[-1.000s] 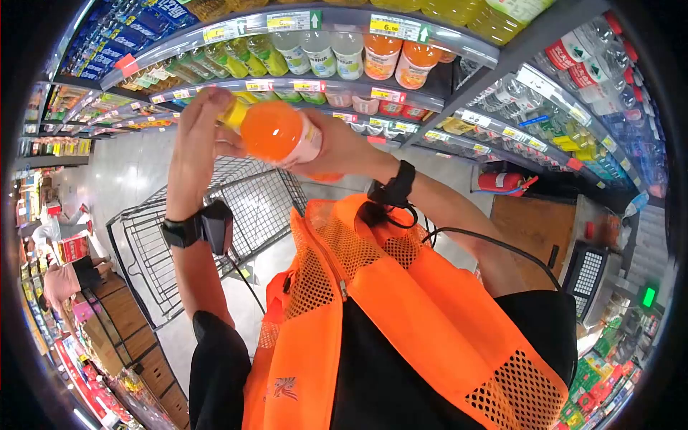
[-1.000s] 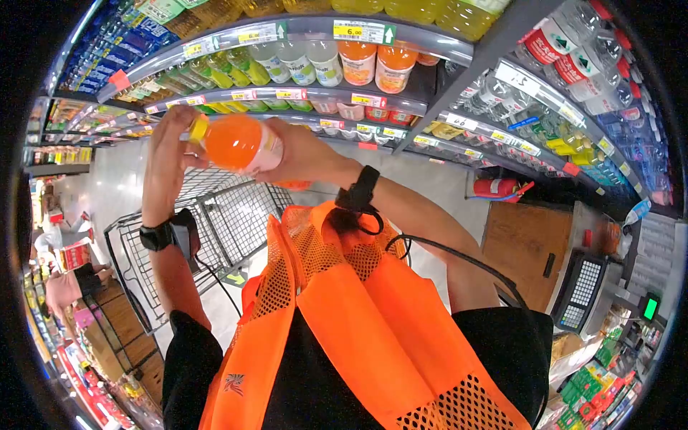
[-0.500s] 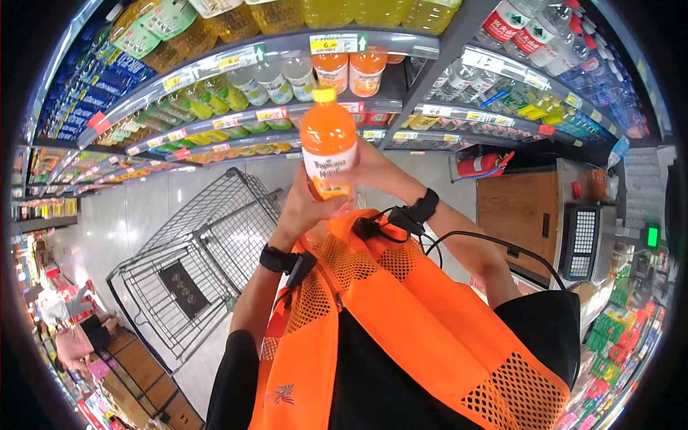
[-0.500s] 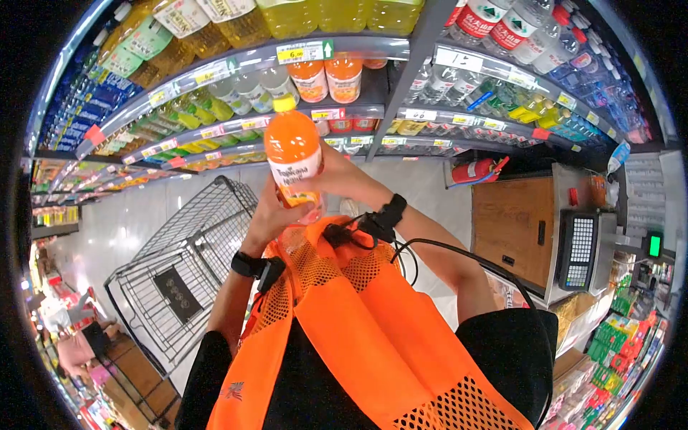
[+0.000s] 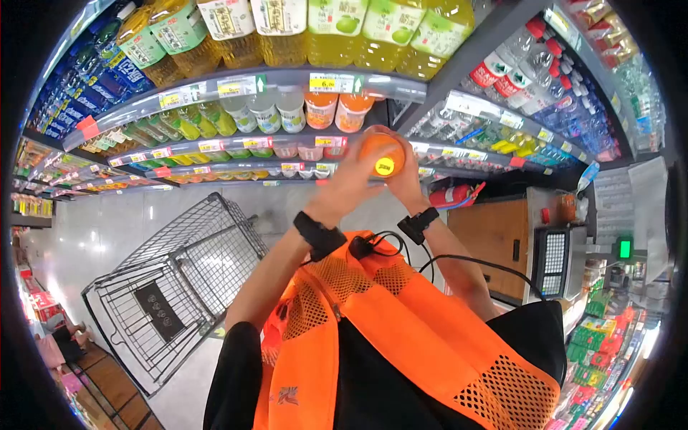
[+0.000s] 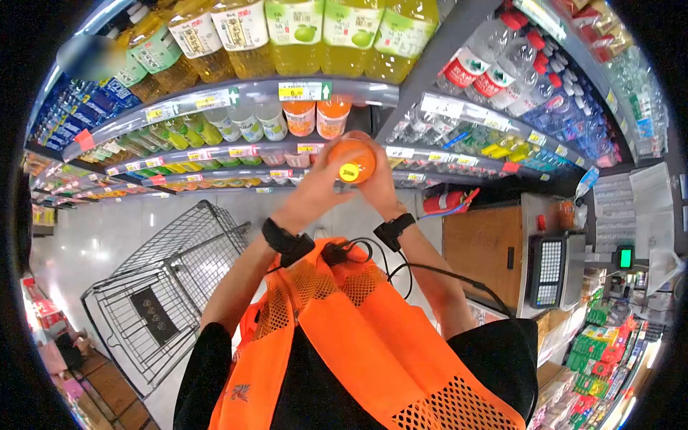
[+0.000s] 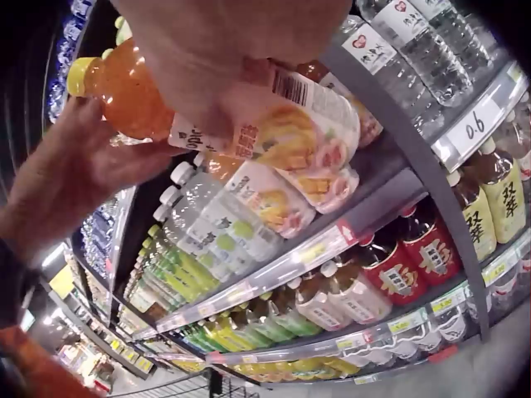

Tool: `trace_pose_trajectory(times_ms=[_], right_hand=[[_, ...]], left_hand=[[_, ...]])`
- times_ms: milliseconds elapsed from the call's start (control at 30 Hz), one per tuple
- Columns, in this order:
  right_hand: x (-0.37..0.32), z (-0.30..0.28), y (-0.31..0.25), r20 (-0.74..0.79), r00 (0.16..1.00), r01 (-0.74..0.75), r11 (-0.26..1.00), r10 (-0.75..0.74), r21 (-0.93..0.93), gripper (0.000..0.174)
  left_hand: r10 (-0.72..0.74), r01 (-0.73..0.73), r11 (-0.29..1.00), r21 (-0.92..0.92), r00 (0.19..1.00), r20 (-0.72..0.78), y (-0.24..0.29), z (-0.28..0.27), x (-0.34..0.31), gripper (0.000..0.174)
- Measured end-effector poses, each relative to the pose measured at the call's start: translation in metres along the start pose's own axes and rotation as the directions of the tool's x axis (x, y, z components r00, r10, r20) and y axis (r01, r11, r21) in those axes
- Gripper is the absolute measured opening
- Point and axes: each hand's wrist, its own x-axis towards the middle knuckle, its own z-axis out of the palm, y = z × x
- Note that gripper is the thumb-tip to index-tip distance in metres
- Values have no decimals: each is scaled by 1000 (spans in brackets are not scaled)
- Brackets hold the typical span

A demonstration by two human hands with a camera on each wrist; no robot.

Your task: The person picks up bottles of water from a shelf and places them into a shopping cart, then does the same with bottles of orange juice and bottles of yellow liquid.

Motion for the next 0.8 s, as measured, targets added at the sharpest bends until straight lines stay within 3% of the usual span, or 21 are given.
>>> trace_pose_trajectory(times_ms=[33,67,133,167,200,267,367,433,533,633,667,700,733,800], right_hand=[[8,0,-10,-8,993,-109,961,114,253,69],[17,1,-22,-16,974,-190,849,227,493,70],[35,5,-13,81,936,-273,562,342,780,67],[33,6,-12,41,993,-115,943,107,313,60],[30,7,-10,-1,991,129,957,-134,-260,54],[29,10,-2,-32,992,114,978,-121,-175,49],[40,11,5,-76,997,-10,985,23,173,49],[47,11,7,-75,984,-112,881,164,461,50],[49,6,10,-6,932,-213,561,362,800,52],[44,15,-19,-47,896,-266,619,441,739,58],[44,17,-23,-79,934,-233,763,348,603,65],[45,14,-13,-123,963,-181,916,238,359,68],[48,14,-3,-135,984,-110,990,121,87,72],[50,12,13,-134,991,-33,990,14,-140,78]], left_hand=[[22,-23,1000,-15,998,-64,-1,5,9,65],[40,-44,999,-27,991,-126,-6,13,16,61],[32,-34,999,-9,980,-195,-15,22,26,49],[24,-28,999,-15,979,-201,-20,21,30,49],[13,-19,999,-29,980,-201,-25,22,32,48],[-34,30,999,-28,983,-178,-25,21,35,44],[12,8,996,88,974,-226,-32,33,43,45],[-10,32,996,80,965,-262,-34,41,49,43],[-79,115,988,98,947,-312,-37,48,58,42],[-132,191,973,130,922,-365,-40,54,69,41],[-121,186,972,146,922,-368,-43,55,73,41],[-110,182,970,163,922,-371,-45,55,77,41],[-106,187,964,190,923,-370,-44,52,78,43],[-90,190,951,244,925,-368,-39,46,84,46]])
